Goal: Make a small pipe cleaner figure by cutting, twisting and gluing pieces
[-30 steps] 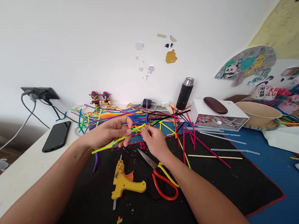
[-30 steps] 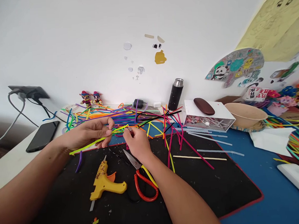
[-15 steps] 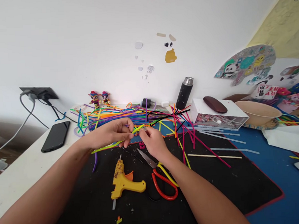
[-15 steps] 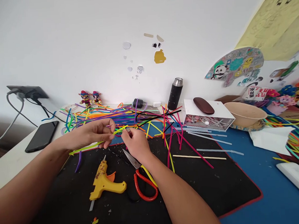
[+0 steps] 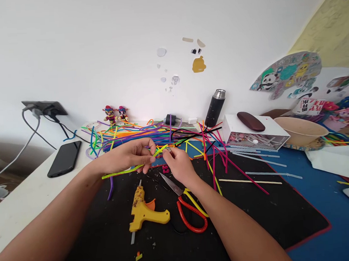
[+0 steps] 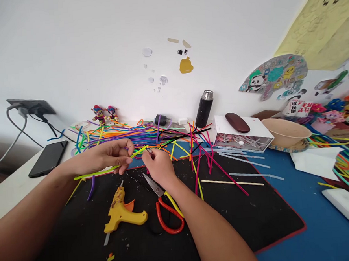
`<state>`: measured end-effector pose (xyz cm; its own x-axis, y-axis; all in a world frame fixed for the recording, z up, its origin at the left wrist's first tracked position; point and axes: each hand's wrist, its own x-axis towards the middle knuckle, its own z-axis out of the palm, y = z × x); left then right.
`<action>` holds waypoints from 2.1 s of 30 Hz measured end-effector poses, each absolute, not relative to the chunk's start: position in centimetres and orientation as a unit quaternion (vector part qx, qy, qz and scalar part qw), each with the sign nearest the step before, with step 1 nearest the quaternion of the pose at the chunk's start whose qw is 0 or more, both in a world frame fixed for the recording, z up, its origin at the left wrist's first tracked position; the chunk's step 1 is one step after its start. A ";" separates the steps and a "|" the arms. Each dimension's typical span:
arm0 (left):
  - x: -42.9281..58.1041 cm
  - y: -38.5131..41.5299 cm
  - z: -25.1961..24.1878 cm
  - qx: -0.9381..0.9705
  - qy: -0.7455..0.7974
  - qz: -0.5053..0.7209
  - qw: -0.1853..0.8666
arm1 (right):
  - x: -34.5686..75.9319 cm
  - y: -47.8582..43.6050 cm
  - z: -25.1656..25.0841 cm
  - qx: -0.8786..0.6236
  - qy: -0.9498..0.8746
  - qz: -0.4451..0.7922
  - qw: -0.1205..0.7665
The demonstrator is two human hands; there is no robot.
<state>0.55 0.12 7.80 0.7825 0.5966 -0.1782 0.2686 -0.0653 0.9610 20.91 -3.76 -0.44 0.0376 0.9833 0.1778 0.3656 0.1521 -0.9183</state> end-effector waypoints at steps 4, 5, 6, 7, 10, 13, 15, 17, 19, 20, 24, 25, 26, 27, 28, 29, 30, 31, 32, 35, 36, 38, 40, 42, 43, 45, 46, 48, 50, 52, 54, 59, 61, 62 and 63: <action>0.6 0.0 7.9 0.715 0.298 0.130 0.620 | 20.9 -3.8 -0.3 -0.557 -0.606 0.332 0.460; 0.6 0.0 7.9 0.712 0.298 0.131 0.622 | 20.9 -3.8 -0.3 -0.557 -0.609 0.331 0.458; 0.6 0.0 7.9 0.709 0.298 0.133 0.625 | 20.8 -3.9 -0.3 -0.555 -0.612 0.330 0.456; 0.5 0.0 7.9 0.705 0.297 0.137 0.630 | 20.8 -3.9 -0.3 -0.554 -0.614 0.331 0.454; 0.5 -0.1 7.8 0.689 0.293 0.152 0.645 | 20.9 -3.9 -0.3 -0.555 -0.609 0.336 0.456; 0.6 -0.1 7.8 0.680 0.278 0.159 0.660 | 21.0 -3.8 -0.2 -0.556 -0.599 0.341 0.464; 0.6 0.0 7.8 0.677 0.267 0.162 0.667 | 20.9 -3.8 -0.3 -0.556 -0.599 0.344 0.463; 0.6 0.0 7.8 0.673 0.264 0.167 0.670 | 20.7 -4.0 -0.4 -0.552 -0.606 0.347 0.455; 0.5 0.1 7.8 0.670 0.261 0.174 0.673 | 20.5 -4.0 -0.5 -0.548 -0.616 0.348 0.447; 0.5 0.2 7.7 0.669 0.258 0.176 0.675 | 20.5 -4.0 -0.5 -0.547 -0.617 0.346 0.447; 0.3 0.4 7.6 0.667 0.253 0.176 0.678 | 20.8 -3.8 -0.4 -0.559 -0.600 0.336 0.463; 0.4 0.4 7.5 0.667 0.255 0.176 0.678 | 20.8 -3.7 -0.4 -0.562 -0.596 0.334 0.466; 0.4 0.4 7.5 0.666 0.257 0.177 0.678 | 20.8 -3.7 -0.4 -0.563 -0.595 0.333 0.467; 0.4 0.4 7.5 0.665 0.260 0.179 0.677 | 20.8 -3.8 -0.4 -0.559 -0.599 0.333 0.467; 0.4 0.4 7.4 0.663 0.263 0.182 0.677 | 20.7 -3.8 -0.4 -0.554 -0.605 0.333 0.465; 0.4 0.4 7.4 0.663 0.266 0.185 0.675 | 20.6 -3.9 -0.5 -0.549 -0.611 0.334 0.462; 0.4 0.4 7.4 0.663 0.270 0.188 0.673 | 20.6 -4.0 -0.4 -0.545 -0.616 0.336 0.458; 0.4 0.4 7.3 0.664 0.273 0.190 0.670 | 20.5 -4.0 -0.4 -0.542 -0.618 0.339 0.457; 0.4 0.4 7.3 0.666 0.275 0.191 0.666 | 20.5 -4.0 -0.4 -0.543 -0.616 0.340 0.459; 0.3 0.5 7.1 0.672 0.282 0.185 0.659 | 20.7 -4.0 -0.3 -0.550 -0.599 0.342 0.471; 0.3 0.6 7.1 0.672 0.284 0.184 0.659 | 20.7 -3.9 -0.3 -0.552 -0.595 0.343 0.474; 0.3 0.6 7.1 0.673 0.286 0.181 0.658 | 20.7 -4.0 -0.4 -0.551 -0.598 0.344 0.469; 0.3 0.6 7.1 0.677 0.289 0.179 0.653 | 20.5 -4.0 -0.5 -0.547 -0.609 0.346 0.458; 0.4 0.6 7.1 0.682 0.293 0.177 0.646 | 20.3 -4.1 -0.6 -0.542 -0.618 0.350 0.449; 0.4 0.6 7.1 0.684 0.294 0.177 0.643 | 20.3 -4.1 -0.6 -0.542 -0.618 0.352 0.448; 0.3 0.7 7.0 0.686 0.297 0.178 0.640 | 20.4 -4.1 -0.5 -0.546 -0.612 0.353 0.451; 0.3 0.7 7.0 0.686 0.299 0.178 0.639 | 20.4 -4.0 -0.5 -0.549 -0.608 0.352 0.454; 0.3 0.7 6.9 0.686 0.302 0.177 0.638 | 20.6 -3.9 -0.4 -0.552 -0.602 0.354 0.456; 0.3 0.7 6.8 0.687 0.304 0.176 0.636 | 20.6 -3.9 -0.4 -0.547 -0.602 0.365 0.453; 0.3 0.8 6.8 0.689 0.304 0.175 0.634 | 20.5 -4.1 -0.4 -0.528 -0.610 0.386 0.448; 0.3 0.7 6.8 0.691 0.303 0.174 0.633 | 20.4 -4.3 -0.4 -0.493 -0.624 0.412 0.445; 0.2 0.6 7.2 0.681 0.301 0.182 0.642 | 20.5 -4.5 0.0 -0.443 -0.628 0.463 0.442; 0.1 0.5 7.3 0.679 0.304 0.187 0.641 | 20.6 -4.5 0.0 -0.445 -0.618 0.469 0.448; 0.1 0.5 7.3 0.680 0.306 0.188 0.639 | 20.6 -4.5 0.0 -0.447 -0.612 0.469 0.454; 0.1 0.5 7.3 0.681 0.307 0.189 0.637 | 20.6 -4.5 -0.1 -0.451 -0.606 0.467 0.460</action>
